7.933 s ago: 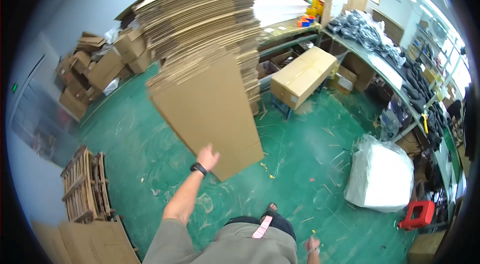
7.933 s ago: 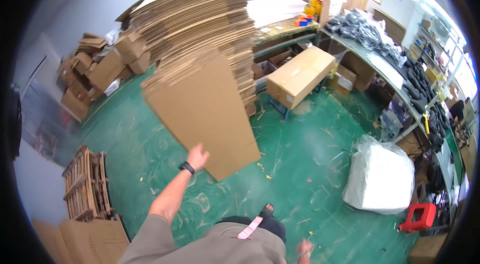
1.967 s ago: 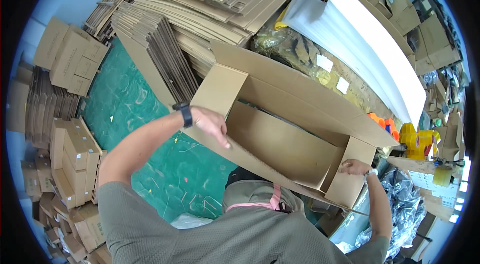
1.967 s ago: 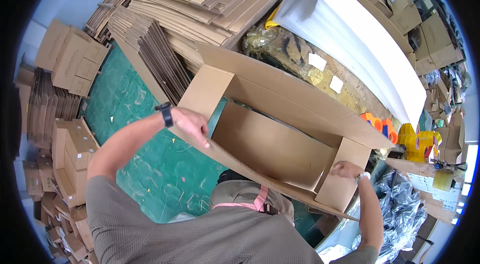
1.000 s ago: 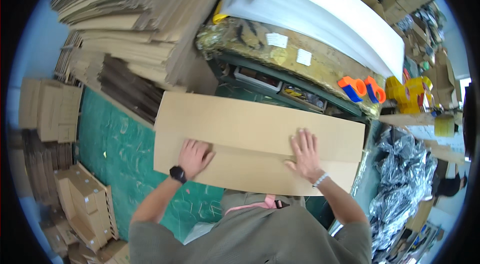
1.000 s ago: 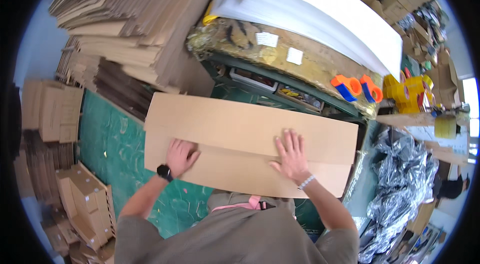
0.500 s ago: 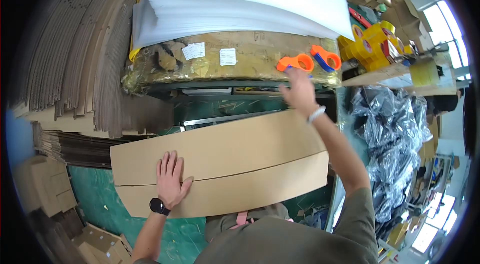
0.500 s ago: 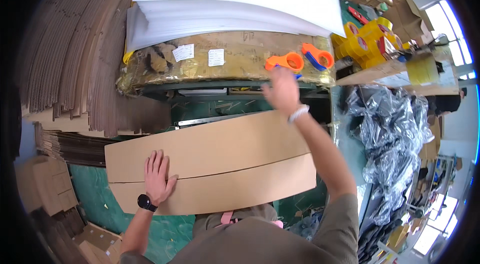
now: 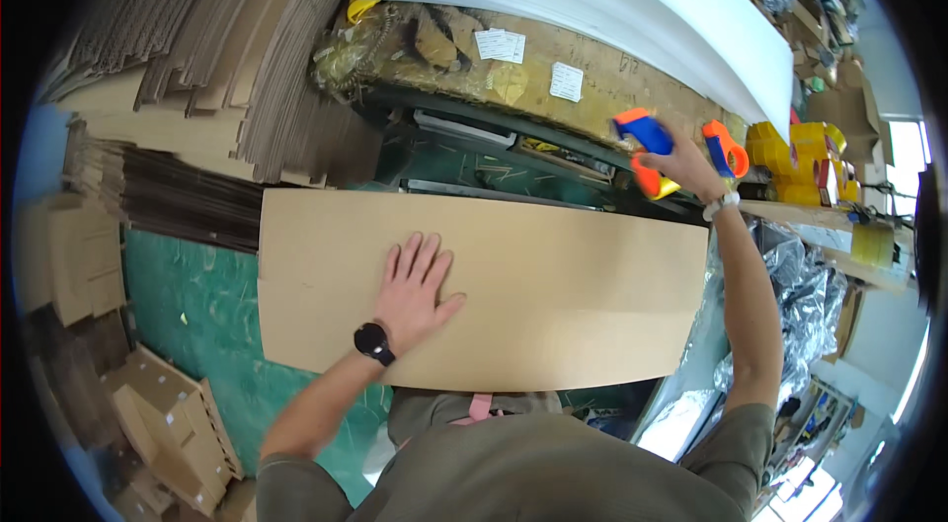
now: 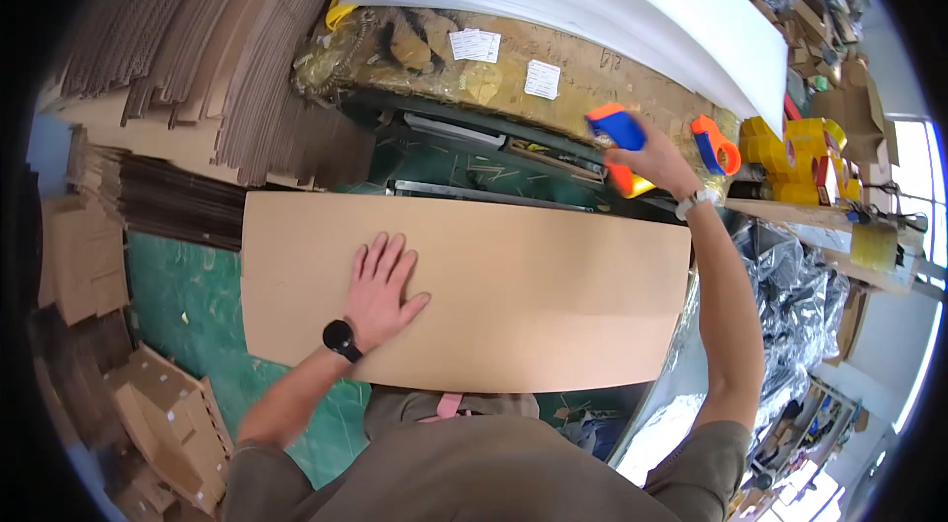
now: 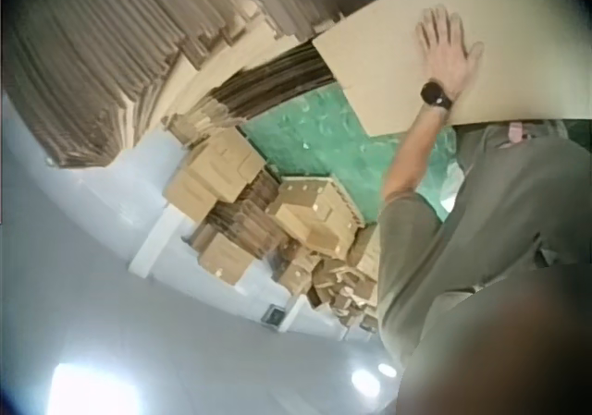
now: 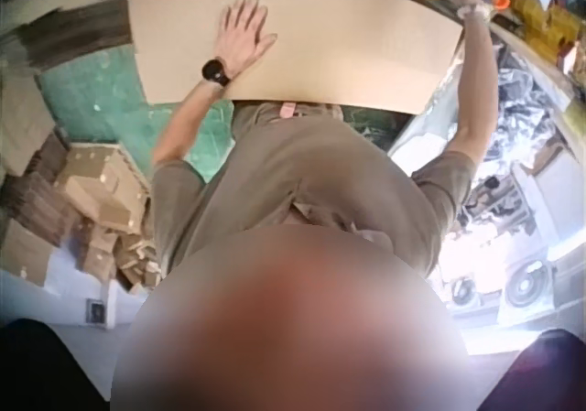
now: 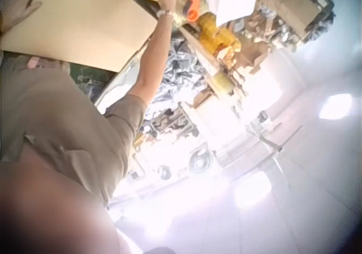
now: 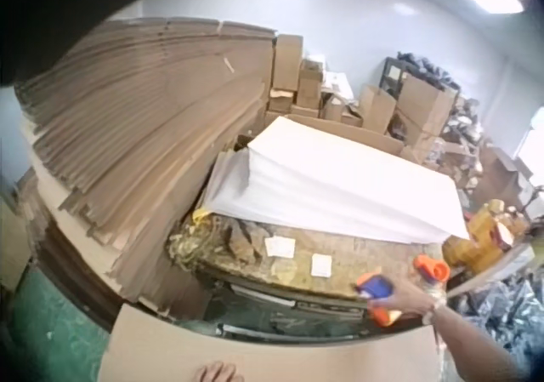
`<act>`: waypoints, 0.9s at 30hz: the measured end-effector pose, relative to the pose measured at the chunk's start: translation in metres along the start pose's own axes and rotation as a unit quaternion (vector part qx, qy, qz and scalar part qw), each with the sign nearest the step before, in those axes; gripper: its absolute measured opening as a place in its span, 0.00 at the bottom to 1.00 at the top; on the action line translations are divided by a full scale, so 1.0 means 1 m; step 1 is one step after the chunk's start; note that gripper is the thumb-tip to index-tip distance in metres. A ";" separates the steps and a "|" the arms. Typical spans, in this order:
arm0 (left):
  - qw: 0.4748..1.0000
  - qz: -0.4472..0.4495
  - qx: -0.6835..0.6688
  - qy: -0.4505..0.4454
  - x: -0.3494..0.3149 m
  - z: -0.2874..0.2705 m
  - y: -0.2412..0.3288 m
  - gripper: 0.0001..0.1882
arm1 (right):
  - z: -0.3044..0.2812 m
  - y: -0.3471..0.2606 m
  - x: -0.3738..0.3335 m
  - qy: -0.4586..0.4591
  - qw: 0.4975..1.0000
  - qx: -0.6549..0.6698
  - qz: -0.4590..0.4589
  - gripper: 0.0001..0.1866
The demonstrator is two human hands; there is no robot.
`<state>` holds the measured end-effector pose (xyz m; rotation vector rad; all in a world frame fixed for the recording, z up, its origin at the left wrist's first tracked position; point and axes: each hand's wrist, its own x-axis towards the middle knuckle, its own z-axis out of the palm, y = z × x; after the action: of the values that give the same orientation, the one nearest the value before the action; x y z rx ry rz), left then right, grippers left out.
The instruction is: Packing bicycle seats into plastic bags and then into cardboard boxes for shipping.
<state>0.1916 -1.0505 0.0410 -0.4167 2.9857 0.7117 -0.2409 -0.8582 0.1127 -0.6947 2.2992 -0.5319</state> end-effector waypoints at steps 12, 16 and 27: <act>0.997 0.031 -0.062 0.040 -0.011 0.008 -0.005 0.33 | 0.134 -0.156 0.102 -0.324 0.884 -0.026 0.336 0.13; 0.996 0.034 -0.055 0.064 -0.011 0.016 -0.012 0.33 | 0.089 -0.190 0.073 -0.365 0.864 -0.029 0.347 0.10; 0.997 0.048 -0.049 0.047 -0.005 0.015 -0.016 0.33 | 0.253 -0.161 -0.299 0.073 0.984 -0.097 0.132 0.34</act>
<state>0.2008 -1.0566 0.0210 -0.3199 3.0862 0.8738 0.1790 -0.8475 0.1672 -0.4396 2.5556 -0.2438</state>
